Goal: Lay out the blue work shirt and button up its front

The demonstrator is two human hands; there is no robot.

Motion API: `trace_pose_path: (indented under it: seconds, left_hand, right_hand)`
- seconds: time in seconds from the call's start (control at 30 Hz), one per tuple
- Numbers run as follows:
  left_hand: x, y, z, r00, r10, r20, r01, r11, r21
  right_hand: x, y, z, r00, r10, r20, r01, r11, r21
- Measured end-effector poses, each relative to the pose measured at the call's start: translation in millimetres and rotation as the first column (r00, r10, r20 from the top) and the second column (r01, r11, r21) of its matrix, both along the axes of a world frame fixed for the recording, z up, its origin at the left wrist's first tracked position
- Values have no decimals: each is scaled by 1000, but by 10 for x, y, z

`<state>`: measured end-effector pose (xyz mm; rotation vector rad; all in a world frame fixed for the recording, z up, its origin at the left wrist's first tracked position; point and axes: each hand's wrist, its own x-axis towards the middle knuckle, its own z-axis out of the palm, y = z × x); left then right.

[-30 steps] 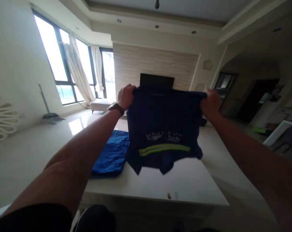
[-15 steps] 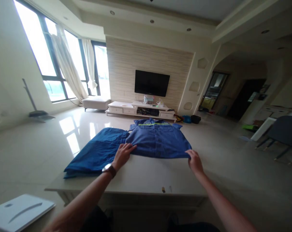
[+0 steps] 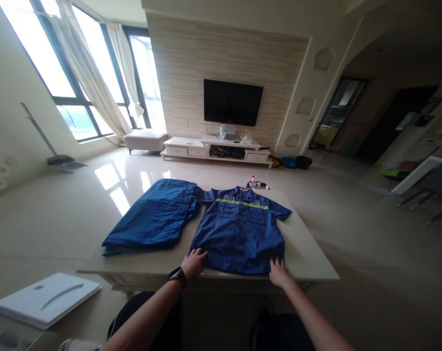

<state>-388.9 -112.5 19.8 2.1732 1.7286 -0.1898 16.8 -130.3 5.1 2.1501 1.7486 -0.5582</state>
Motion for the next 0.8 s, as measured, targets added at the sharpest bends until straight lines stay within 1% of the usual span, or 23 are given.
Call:
trace_pose_path:
  seconds: [0.07, 0.13, 0.27, 0.33, 0.37, 0.43, 0.5, 0.57, 0.63, 0.7, 0.8]
  left_hand:
    - [6, -5, -23, 1000, 12, -4, -12, 1000, -15]
    - [17, -20, -57, 1000, 17, 3, -17, 1000, -18]
    - [60, -27, -93, 999, -8, 43, 8, 1000, 15]
    - [105, -15, -69, 999, 2, 45, -3, 1000, 18]
    - [138, -6, -44, 999, 12, 38, -13, 1000, 19]
    - [233, 14, 32, 1000, 24, 21, -24, 999, 28]
    - [365, 40, 131, 999, 7, 33, -8, 999, 54]
    - [525, 69, 228, 996, -36, 82, 29, 996, 80]
    - [692, 100, 294, 984, -89, 157, 76, 994, 82]
    - [838, 133, 321, 970, -119, 214, 103, 991, 85]
    - [977, 188, 314, 963, -139, 232, 124, 989, 78]
  right_hand:
    - [-11, 51, -3, 1000, -1, 9, 1, 1000, 7]
    - [12, 103, 46, 1000, -2, 12, 1, 1000, 16]
    - [14, 205, 232, 998, -55, 19, 55, 998, 2]
    - [-73, 236, 331, 997, -72, 14, 72, 997, 3]
    - [-143, 243, 375, 998, -59, -1, 59, 998, 16]
    - [-327, 239, 447, 998, 18, -63, -13, 998, 67]
    - [-538, 225, 490, 978, 130, -162, -110, 986, 127]
    - [-736, 218, 502, 940, 226, -256, -184, 966, 180]
    - [-888, 231, 482, 903, 288, -319, -228, 950, 212]
    - [-985, 261, 438, 875, 328, -357, -261, 939, 223]
    - [-1043, 311, 362, 856, 357, -373, -290, 930, 224]
